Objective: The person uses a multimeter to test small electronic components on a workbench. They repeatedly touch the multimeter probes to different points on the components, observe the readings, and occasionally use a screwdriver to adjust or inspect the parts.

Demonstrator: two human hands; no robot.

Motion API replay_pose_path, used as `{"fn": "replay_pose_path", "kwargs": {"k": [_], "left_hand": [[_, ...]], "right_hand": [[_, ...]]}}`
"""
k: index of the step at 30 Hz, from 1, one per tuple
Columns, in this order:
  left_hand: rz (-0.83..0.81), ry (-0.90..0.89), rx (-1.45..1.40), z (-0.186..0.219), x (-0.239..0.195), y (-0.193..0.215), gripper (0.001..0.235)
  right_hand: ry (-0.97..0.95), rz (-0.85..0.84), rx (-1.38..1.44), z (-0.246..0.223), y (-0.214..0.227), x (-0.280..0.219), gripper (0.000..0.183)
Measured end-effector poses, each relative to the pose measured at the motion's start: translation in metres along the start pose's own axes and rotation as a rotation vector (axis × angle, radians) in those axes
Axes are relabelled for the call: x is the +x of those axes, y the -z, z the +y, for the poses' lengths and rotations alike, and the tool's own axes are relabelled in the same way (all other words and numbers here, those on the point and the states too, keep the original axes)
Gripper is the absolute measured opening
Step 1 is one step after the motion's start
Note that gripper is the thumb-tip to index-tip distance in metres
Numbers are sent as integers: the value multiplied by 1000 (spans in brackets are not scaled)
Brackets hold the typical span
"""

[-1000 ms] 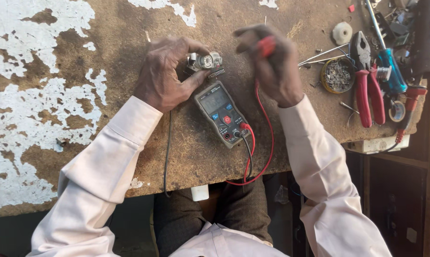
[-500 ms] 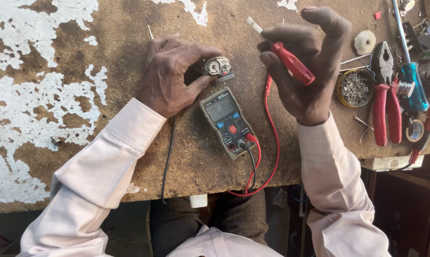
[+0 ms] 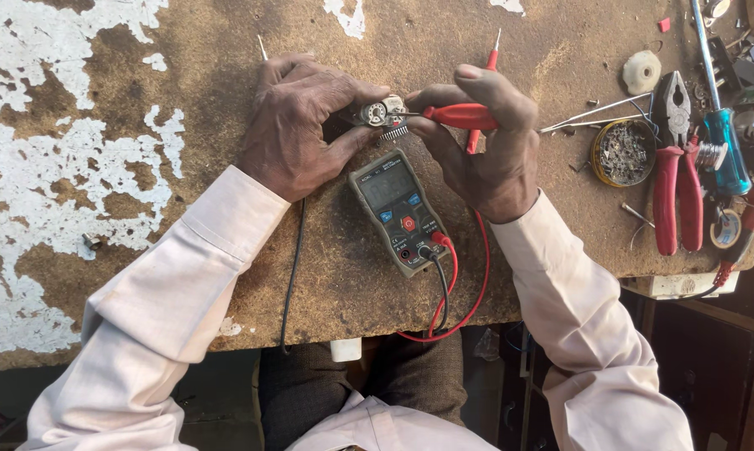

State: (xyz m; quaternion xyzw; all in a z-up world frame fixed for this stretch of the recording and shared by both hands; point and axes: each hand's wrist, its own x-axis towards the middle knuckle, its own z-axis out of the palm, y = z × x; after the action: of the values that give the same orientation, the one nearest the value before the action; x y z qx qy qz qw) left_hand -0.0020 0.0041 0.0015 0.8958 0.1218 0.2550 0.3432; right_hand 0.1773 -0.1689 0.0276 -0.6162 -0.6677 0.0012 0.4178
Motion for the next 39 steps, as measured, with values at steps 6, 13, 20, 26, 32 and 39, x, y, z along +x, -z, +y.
{"fn": "replay_pose_path", "kwargs": {"k": [6,13,20,26,32,39], "left_hand": [[11,-27,-4,-1,0,0,36],[-24,-5,-15,-1,2,-2,37],[-32,-13,12,0,1,-1,35],[-36,-36,20,-1,2,-3,34],[-17,-52,15,1,3,-2,34],[-32,-18,10,-3,-1,-3,34]], "right_hand": [[53,-63,-36,-3,5,5,64],[175,35,-187,-1,-3,12,66],[81,-90,127,1,4,11,65],[96,36,158,6,-2,7,61],[107,94,221,5,10,10,64],[81,38,86,-2,9,2,65]]}}
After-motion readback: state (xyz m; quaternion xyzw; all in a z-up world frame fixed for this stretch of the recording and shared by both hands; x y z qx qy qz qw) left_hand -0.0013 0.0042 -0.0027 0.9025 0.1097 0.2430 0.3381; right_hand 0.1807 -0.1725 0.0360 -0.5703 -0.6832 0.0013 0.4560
